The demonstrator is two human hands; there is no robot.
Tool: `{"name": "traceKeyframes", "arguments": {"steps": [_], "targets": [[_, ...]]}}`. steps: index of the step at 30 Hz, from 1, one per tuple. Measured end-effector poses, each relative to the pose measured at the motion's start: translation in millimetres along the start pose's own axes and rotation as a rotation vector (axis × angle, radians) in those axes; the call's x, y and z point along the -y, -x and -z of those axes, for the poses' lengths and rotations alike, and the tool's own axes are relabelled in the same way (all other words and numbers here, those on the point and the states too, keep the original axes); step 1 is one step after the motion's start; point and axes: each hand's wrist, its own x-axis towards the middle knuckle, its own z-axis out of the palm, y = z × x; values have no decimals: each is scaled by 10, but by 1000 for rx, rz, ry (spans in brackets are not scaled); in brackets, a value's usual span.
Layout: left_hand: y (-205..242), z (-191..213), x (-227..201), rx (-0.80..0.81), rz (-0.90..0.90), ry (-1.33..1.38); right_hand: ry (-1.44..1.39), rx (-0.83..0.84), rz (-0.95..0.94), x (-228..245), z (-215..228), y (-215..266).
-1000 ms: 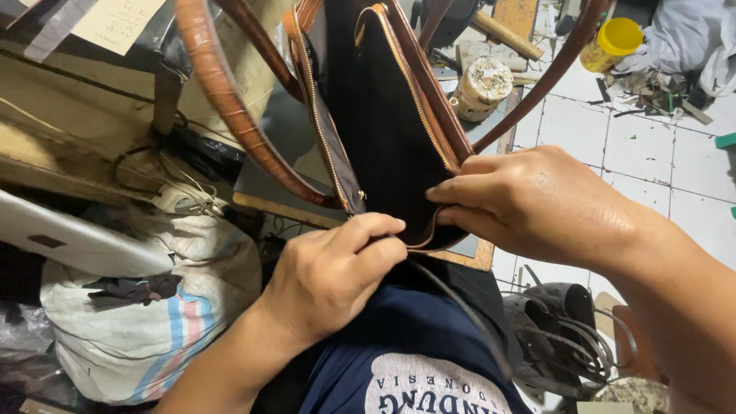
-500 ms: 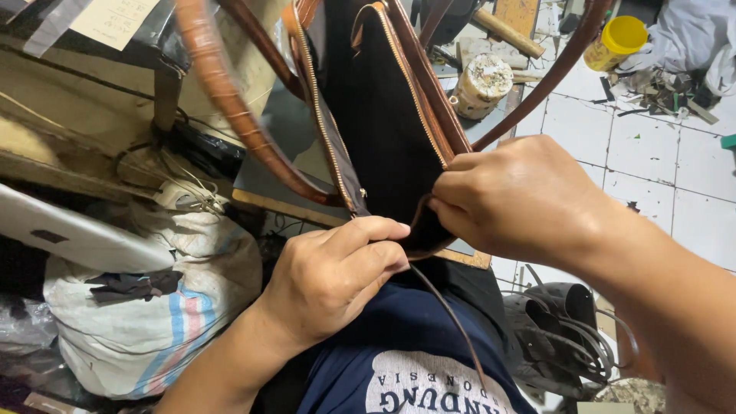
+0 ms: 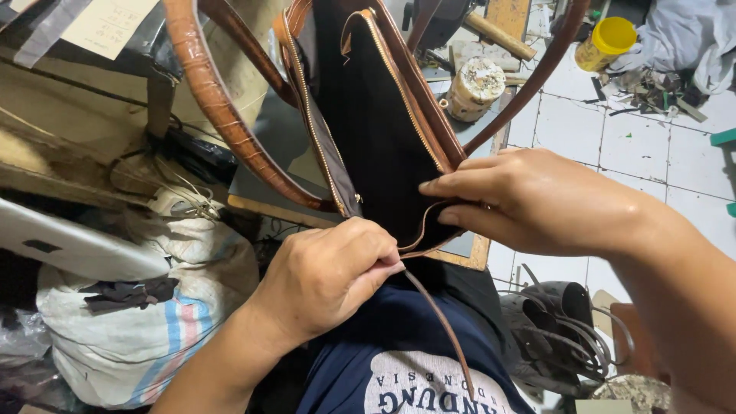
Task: Inspecting a leather handbag for quality and construction details
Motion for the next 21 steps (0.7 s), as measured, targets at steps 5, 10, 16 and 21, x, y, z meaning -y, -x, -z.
{"name": "traceKeyframes", "arguments": {"steps": [5,10,16,21], "targets": [[43,4,17,-15,10,-69,-128,43,12,-163,56,215],[45,-19,32,-42,1,-147,-78,-25,-24,-297,-68,304],[36,-22,19,-40,24,-198,-44,-141,145,-307,-93,286],[27,-3,-6,-68,-11,-270,2,-160,225,-294,-83,273]]}}
